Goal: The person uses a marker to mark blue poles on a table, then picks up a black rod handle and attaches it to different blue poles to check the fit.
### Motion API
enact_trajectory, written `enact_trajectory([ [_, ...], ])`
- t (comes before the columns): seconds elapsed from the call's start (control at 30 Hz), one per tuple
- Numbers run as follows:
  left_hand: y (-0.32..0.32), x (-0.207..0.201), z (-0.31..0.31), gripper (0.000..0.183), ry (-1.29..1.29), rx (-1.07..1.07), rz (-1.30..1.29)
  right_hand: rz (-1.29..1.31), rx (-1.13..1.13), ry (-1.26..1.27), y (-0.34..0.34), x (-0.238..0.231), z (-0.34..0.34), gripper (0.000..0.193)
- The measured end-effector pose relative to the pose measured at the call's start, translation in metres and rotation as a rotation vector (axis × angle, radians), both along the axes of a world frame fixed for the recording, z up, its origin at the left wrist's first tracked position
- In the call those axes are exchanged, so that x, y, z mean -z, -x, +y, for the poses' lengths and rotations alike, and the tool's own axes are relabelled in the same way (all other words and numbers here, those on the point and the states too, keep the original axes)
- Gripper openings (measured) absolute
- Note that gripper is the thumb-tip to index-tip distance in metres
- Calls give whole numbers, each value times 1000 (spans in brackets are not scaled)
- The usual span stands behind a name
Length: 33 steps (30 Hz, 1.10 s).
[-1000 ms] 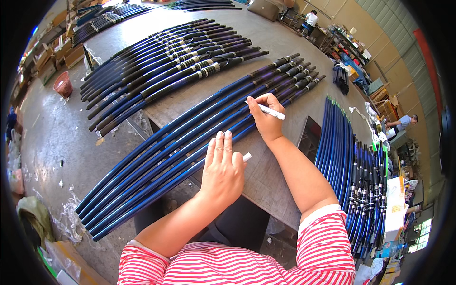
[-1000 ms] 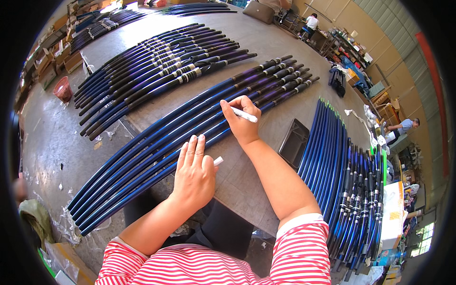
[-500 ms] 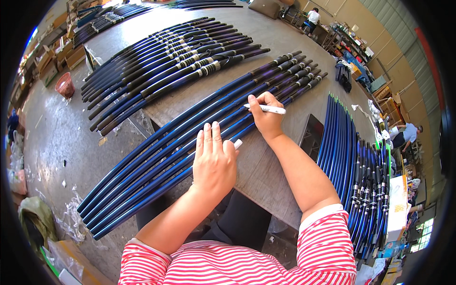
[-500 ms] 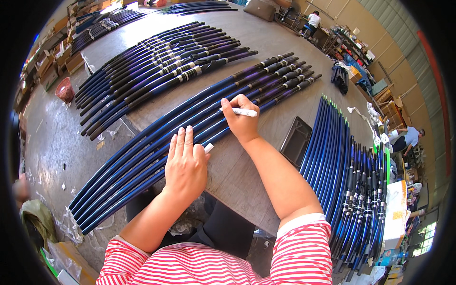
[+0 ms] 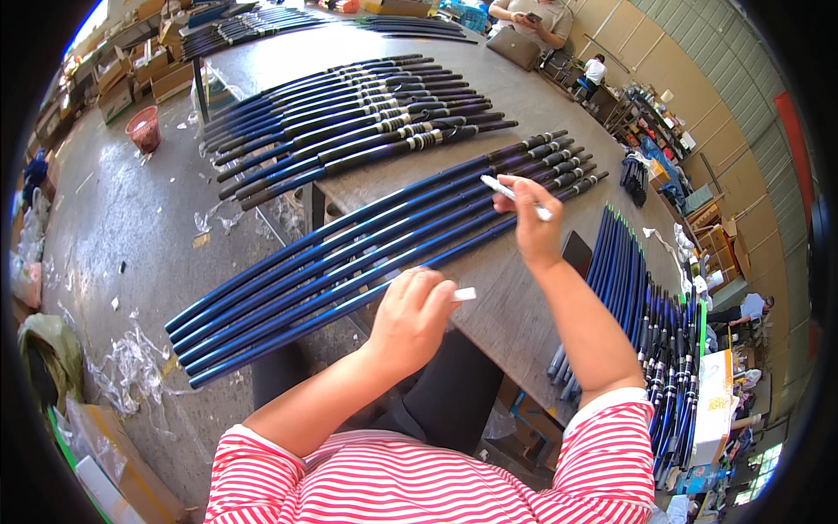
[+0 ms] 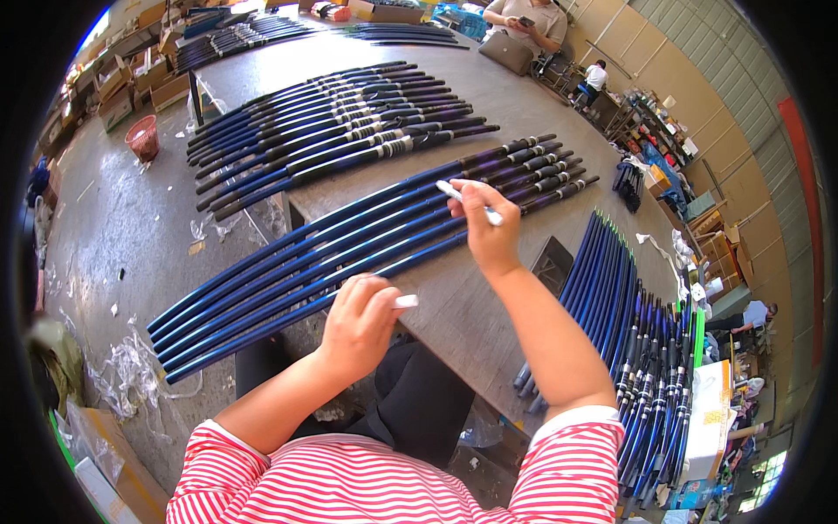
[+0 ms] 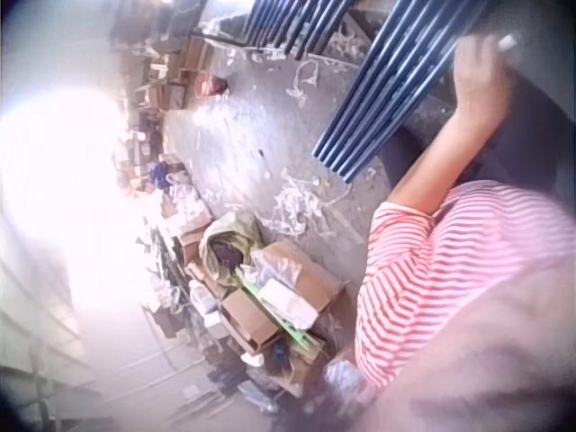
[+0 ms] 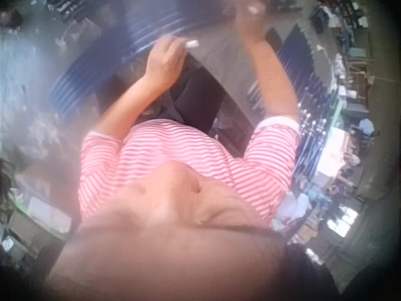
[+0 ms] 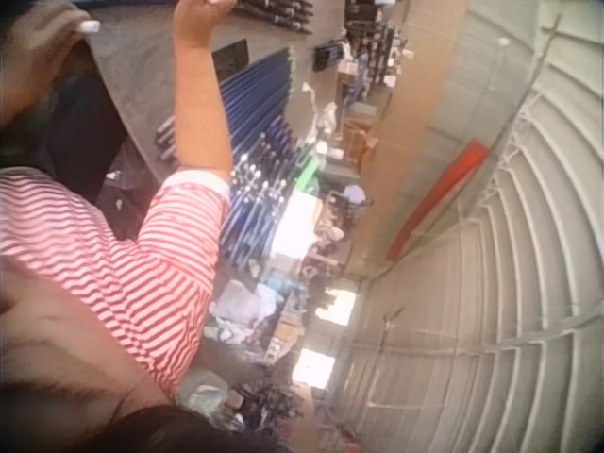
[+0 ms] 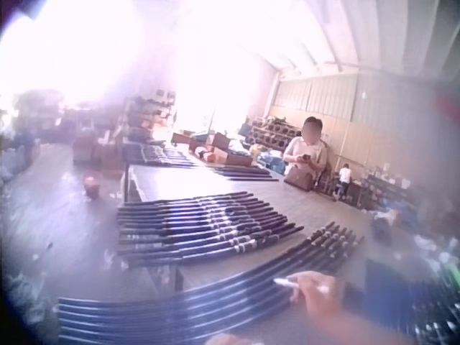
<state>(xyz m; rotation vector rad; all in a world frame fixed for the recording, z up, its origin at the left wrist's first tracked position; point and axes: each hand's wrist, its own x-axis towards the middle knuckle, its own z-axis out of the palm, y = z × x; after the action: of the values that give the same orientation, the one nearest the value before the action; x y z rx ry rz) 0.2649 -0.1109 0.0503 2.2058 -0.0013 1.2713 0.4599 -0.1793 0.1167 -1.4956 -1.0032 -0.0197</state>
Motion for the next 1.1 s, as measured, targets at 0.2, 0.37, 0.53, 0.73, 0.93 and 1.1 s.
enact_trajectory([
  [0.2, 58, 21, 7, 18, 209, -24, 25, 55, -304, 341, 101, -35, -62, 11],
  [0.37, 80, 23, 0, 20, 259, 26, 72, 86, -394, 407, 124, -20, -88, 14],
  [0.53, 90, 22, -3, 21, 238, 65, 92, -80, -401, 446, 134, -16, -91, 14],
  [0.73, 96, 15, -8, 22, 183, 123, 128, -197, -398, 466, 135, -18, -97, 15],
  [0.93, 97, 11, -10, 25, 78, 138, 144, -468, -475, 501, 141, -22, -93, 18],
  [1.1, 100, 2, -12, 22, 56, 221, 172, -807, -413, 531, 143, -22, -94, 24],
])
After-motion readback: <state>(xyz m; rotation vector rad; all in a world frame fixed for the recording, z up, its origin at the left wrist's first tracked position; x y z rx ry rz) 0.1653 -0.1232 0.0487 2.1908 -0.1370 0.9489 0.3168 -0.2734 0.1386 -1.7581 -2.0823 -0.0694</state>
